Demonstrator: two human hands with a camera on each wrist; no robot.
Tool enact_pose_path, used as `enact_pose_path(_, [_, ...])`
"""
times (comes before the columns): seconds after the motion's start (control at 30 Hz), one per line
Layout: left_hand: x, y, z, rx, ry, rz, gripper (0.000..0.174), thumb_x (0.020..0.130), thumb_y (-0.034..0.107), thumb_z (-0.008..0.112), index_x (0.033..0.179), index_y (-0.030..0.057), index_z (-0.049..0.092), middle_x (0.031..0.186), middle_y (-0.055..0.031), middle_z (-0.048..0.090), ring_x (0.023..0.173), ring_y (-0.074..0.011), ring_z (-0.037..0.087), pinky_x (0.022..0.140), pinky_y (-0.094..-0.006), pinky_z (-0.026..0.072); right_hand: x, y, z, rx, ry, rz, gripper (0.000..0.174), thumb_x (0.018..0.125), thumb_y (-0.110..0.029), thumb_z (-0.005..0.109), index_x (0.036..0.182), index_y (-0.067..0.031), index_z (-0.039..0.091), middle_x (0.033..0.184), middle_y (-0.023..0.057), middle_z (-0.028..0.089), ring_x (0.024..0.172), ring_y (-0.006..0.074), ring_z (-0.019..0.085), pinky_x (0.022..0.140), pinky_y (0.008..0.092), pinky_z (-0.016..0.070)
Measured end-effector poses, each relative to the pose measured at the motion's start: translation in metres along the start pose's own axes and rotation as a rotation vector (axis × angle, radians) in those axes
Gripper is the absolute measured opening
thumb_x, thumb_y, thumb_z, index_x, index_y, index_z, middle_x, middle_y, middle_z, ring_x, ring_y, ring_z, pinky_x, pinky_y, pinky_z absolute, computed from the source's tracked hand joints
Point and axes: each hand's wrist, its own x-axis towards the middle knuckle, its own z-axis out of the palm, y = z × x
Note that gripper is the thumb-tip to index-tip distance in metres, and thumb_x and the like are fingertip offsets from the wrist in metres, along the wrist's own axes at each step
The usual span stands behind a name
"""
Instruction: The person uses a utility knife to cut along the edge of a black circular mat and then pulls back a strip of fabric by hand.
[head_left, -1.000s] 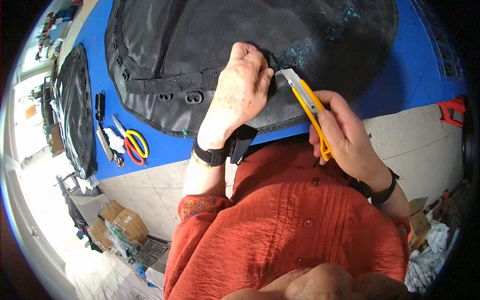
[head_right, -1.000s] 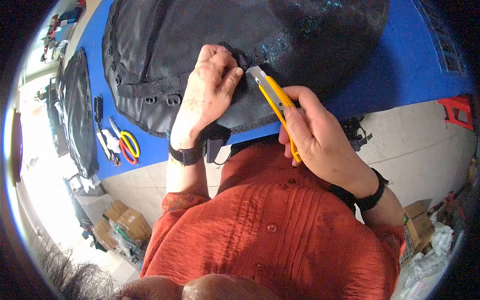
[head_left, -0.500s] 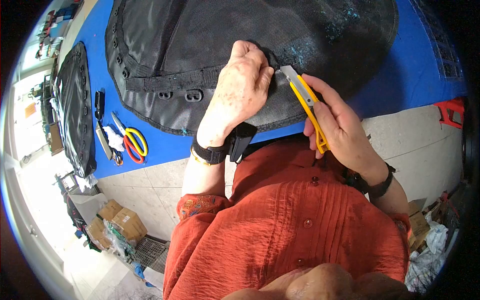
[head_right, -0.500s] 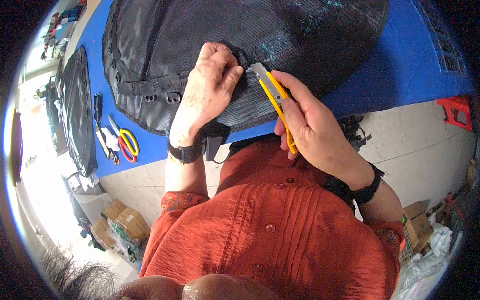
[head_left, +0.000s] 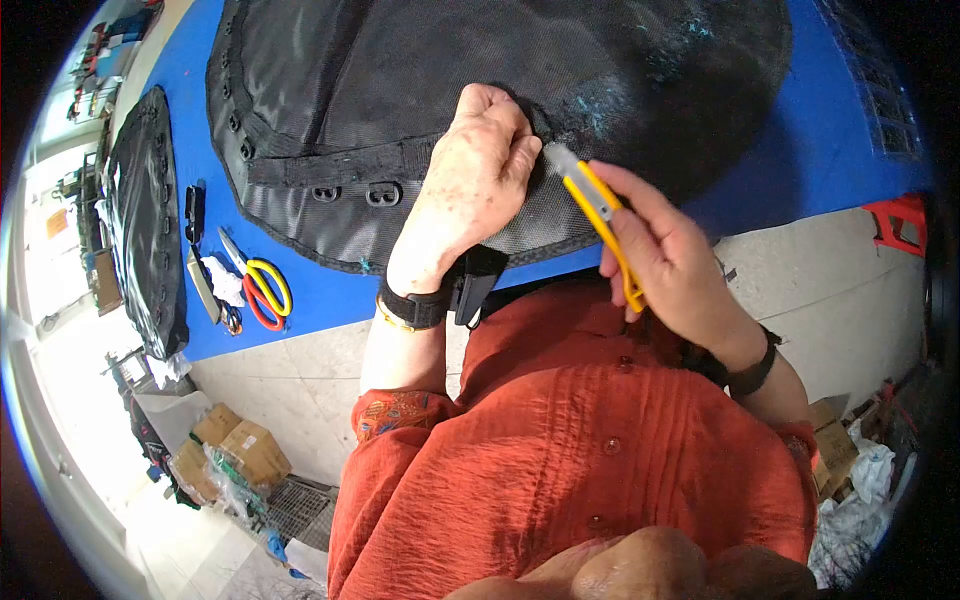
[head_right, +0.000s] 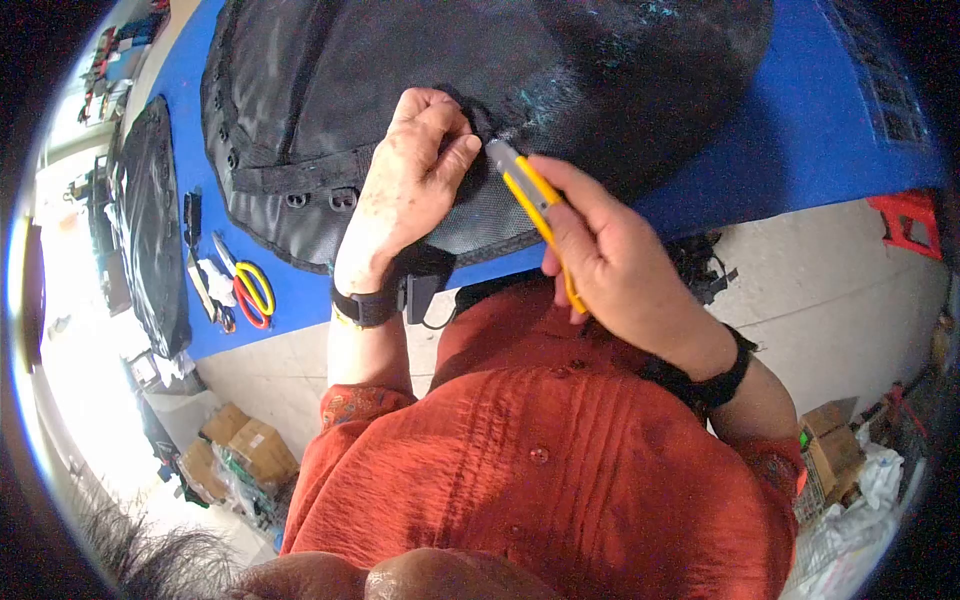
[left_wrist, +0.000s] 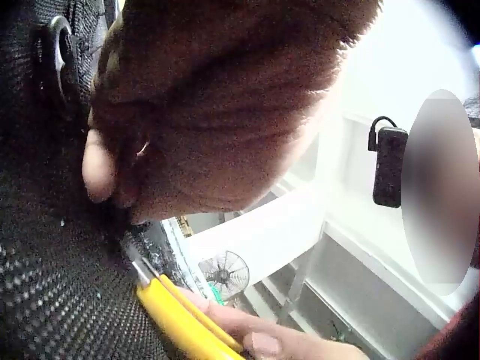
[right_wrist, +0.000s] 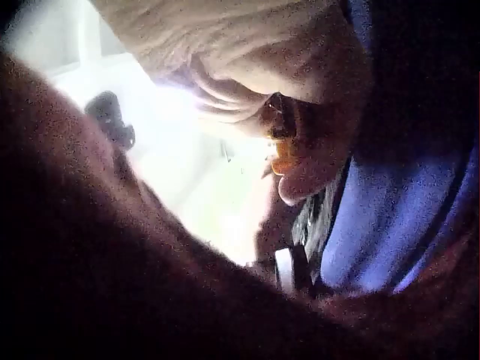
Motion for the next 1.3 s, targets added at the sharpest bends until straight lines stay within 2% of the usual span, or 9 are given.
enact_pose_path(0.2, [0.001,-0.002,-0.002,-0.005,-0.018,0.001,0.011,0.095,0.008,0.070,0.100,-0.0005,0.064,0.113,-0.0194,0.061,0.095,-0.0395,0.067,0.083,-0.0433,0.0549,-0.007,-0.010,-0.016,-0.086,0.092,-0.001,0.044,0.115,-0.020,0.043,0.158,-0.0137,0.044,0.082,0.0032,0.062,0.058,0.0081,0.060,0.049,0.0235,0.0531])
enact_pose_path(0.5, [0.002,0.003,-0.001,0.026,-0.025,-0.024,0.013,0.094,0.010,0.071,0.101,0.0014,0.064,0.110,-0.0188,0.062,0.095,-0.0386,0.068,0.082,-0.0438,0.0554,-0.001,-0.003,-0.012,-0.003,0.056,0.000,0.044,0.114,-0.019,0.048,0.157,-0.0141,0.045,0.082,0.0026,0.061,0.060,0.0083,0.060,0.048,0.0241,0.0527])
enact_pose_path(0.6, [0.005,0.011,-0.004,0.022,-0.035,-0.041,0.013,0.093,0.011,0.071,0.100,0.0027,0.065,0.107,-0.0181,0.062,0.093,-0.0388,0.068,0.081,-0.0441,0.0558,0.001,0.001,-0.013,-0.063,0.038,-0.049,0.045,0.115,-0.023,0.049,0.159,-0.0140,0.044,0.083,0.0016,0.064,0.060,0.0054,0.061,0.050,0.0206,0.0534])
enact_pose_path(0.67, [0.007,0.016,-0.006,0.038,-0.045,-0.045,0.013,0.093,0.012,0.072,0.100,0.0035,0.065,0.105,-0.0176,0.061,0.091,-0.0391,0.068,0.080,-0.0443,0.0560,0.002,0.001,-0.011,-0.028,0.049,-0.034,0.046,0.113,-0.021,0.053,0.157,-0.0142,0.045,0.081,0.0015,0.062,0.059,0.0074,0.060,0.048,0.0231,0.0526])
enact_pose_path(0.77, [0.008,0.003,-0.001,0.061,-0.019,0.060,0.012,0.093,0.011,0.072,0.099,0.0036,0.065,0.103,-0.0171,0.061,0.089,-0.0391,0.068,0.079,-0.0448,0.0558,0.004,0.001,-0.011,-0.020,0.052,-0.038,0.046,0.112,-0.020,0.055,0.156,-0.0141,0.046,0.080,0.0014,0.061,0.059,0.0083,0.060,0.048,0.0243,0.0520])
enact_pose_path(1.07, [0.011,-0.003,-0.006,0.066,-0.095,0.065,0.013,0.094,0.010,0.071,0.099,0.0002,0.065,0.101,-0.0179,0.061,0.090,-0.0387,0.066,0.079,-0.0444,0.0541,0.008,-0.002,-0.009,-0.066,0.054,-0.048,0.045,0.111,-0.019,0.056,0.155,-0.0129,0.047,0.080,0.0015,0.061,0.059,0.0083,0.059,0.050,0.0244,0.0515])
enact_pose_path(1.17, [0.013,0.001,-0.010,0.085,-0.134,0.065,0.015,0.094,0.010,0.068,0.098,-0.0040,0.067,0.107,-0.0218,0.063,0.100,-0.0402,0.065,0.088,-0.0465,0.0560,0.007,-0.004,-0.008,-0.090,0.052,-0.051,0.045,0.111,-0.018,0.055,0.155,-0.0122,0.047,0.080,0.0015,0.061,0.059,0.0083,0.060,0.050,0.0245,0.0516])
enact_pose_path(1.3, [0.013,-0.001,-0.008,0.071,-0.112,0.061,0.015,0.094,0.011,0.069,0.098,-0.0027,0.067,0.104,-0.0202,0.062,0.097,-0.0391,0.066,0.085,-0.0452,0.0551,0.008,-0.003,-0.009,-0.083,0.048,-0.058,0.046,0.111,-0.016,0.055,0.156,-0.0120,0.047,0.080,0.0016,0.061,0.059,0.0083,0.060,0.050,0.0251,0.0519])
